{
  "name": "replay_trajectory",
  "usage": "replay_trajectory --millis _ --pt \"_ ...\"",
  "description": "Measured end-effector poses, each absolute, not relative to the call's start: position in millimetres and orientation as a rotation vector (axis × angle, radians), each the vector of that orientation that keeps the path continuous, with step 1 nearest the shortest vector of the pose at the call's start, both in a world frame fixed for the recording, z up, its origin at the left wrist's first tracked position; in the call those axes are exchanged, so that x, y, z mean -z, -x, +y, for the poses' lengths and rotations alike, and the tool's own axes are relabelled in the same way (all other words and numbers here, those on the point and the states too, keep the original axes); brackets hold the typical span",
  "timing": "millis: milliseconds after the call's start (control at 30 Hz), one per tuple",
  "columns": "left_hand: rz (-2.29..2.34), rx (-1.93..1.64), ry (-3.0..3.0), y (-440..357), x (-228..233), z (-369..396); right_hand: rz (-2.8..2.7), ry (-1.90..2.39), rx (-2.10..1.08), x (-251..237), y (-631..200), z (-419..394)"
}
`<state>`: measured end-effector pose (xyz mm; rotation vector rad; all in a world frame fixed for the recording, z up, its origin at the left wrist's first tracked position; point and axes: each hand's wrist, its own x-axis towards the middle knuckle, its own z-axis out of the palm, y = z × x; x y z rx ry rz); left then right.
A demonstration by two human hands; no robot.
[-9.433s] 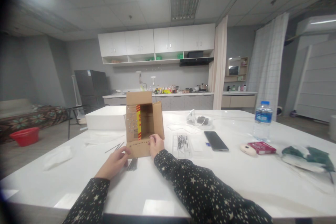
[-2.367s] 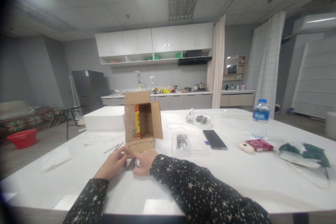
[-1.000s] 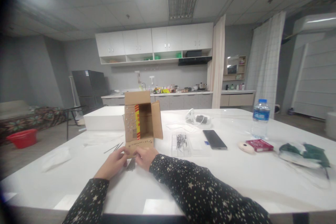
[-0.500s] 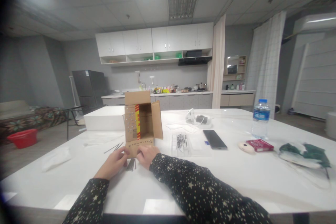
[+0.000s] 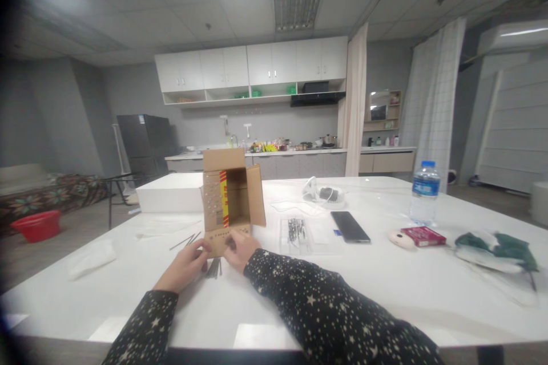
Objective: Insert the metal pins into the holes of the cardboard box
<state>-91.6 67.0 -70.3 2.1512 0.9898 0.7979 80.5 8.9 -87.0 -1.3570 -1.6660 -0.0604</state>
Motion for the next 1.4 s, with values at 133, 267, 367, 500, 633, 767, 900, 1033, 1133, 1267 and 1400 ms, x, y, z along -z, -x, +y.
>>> replay_trajectory --millis 133,267,367,500,633,767,900,1033,1133,1267,1400 --pt "0.993 -0.795 -2.165 92.1 71.3 67.4 -1.426 1.340 -0.020 88.6 -84.5 16.1" --pt "1.007 -0.793 -2.171 92.3 71.0 66.8 -1.243 1.271 -0.104 91.6 -88.4 23.7" --pt "1.010 -0.793 -2.165 93.0 71.4 66.7 -1.121 1.213 -0.180 94.8 -91.9 31.0" --pt "1.001 -0.781 -2.165 93.8 72.0 66.5 -1.011 1.181 -0.233 100.1 -100.0 41.1" --pt "1.013 -0.776 -2.175 93.9 69.9 64.2 -0.965 1.185 -0.250 104.0 -106.2 46.6" --pt "1.013 -0.778 -2.180 93.9 68.3 63.1 -0.964 1.157 -0.265 103.8 -106.1 46.4" --pt "1.013 -0.780 -2.185 93.8 69.9 65.1 -0.949 1.127 -0.284 101.4 -103.8 44.2" --pt "1.002 -0.797 -2.180 94.0 71.6 66.7 -0.953 1.111 -0.298 100.9 -103.7 43.7" --pt "0.995 -0.806 -2.172 94.5 72.1 66.8 -0.956 1.122 -0.294 101.2 -104.3 43.8" --pt "1.001 -0.804 -2.163 94.6 72.3 66.7 -0.957 1.124 -0.298 100.3 -104.0 43.0" --pt "1.003 -0.794 -2.166 94.2 71.7 66.3 -0.970 1.124 -0.302 99.0 -103.1 41.6"
